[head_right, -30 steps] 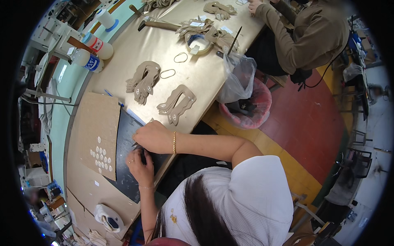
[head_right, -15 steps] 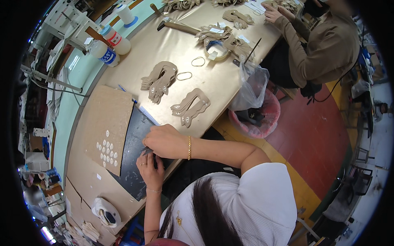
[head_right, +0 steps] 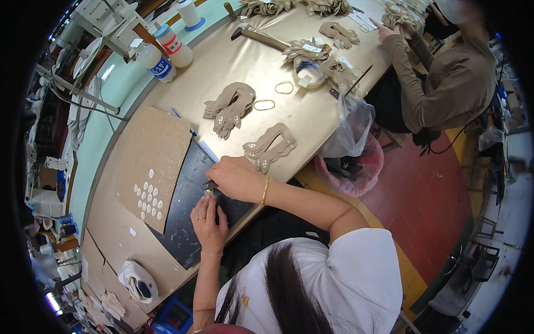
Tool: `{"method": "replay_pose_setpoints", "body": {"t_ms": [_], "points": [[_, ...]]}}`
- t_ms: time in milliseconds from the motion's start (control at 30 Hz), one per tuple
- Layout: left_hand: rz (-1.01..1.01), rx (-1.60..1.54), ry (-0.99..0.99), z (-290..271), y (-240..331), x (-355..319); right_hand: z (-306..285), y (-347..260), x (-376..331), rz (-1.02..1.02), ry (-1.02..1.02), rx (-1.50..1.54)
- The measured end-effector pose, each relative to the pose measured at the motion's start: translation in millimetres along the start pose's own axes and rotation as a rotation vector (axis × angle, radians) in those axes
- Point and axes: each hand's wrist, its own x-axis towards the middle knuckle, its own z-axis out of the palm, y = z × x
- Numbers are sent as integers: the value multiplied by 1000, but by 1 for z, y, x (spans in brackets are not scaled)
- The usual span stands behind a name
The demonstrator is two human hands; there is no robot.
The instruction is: The person places small white circular inserts into beige shoe part cutouts on a workbench. She repeatedly picks up inserts and parts, aligns them, and sets the assembled pieces aside. She also retrieves a stack of white fabric pieces from a nearby table and places them on the workbench.
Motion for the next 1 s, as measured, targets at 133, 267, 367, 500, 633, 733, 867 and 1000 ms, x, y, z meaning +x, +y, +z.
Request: {"method": "replay_pose_setpoints", "body": {"t_ms": [133, 267, 367, 500, 633, 733, 867, 1000], "points": [[5, -2, -11, -1, 1, -1, -7, -3, -1, 15, -63, 12], [11, -6, -15, -3, 1, 0, -11, -6, -3, 23, -123, 36], [-8, -32, -1, -1, 2, 0, -8, -7, -4, 7, -117, 75], [-33, -56, -6, -2, 3, -2, -3, -6, -3, -11, -90, 71], [-17, -48, 0, -3, 2, 1, -1, -4, 0, -28, -85, 57], [-21, -32, 1, -2, 3, 1, 0, -3, 2, -37, -81, 61], [-40, -13, -15, -2, 5, 2, -3, -4, 5, -51, -81, 64], [-63, -18, -31, -4, 8, 2, -3, -4, 5, -55, -95, 61]]}}
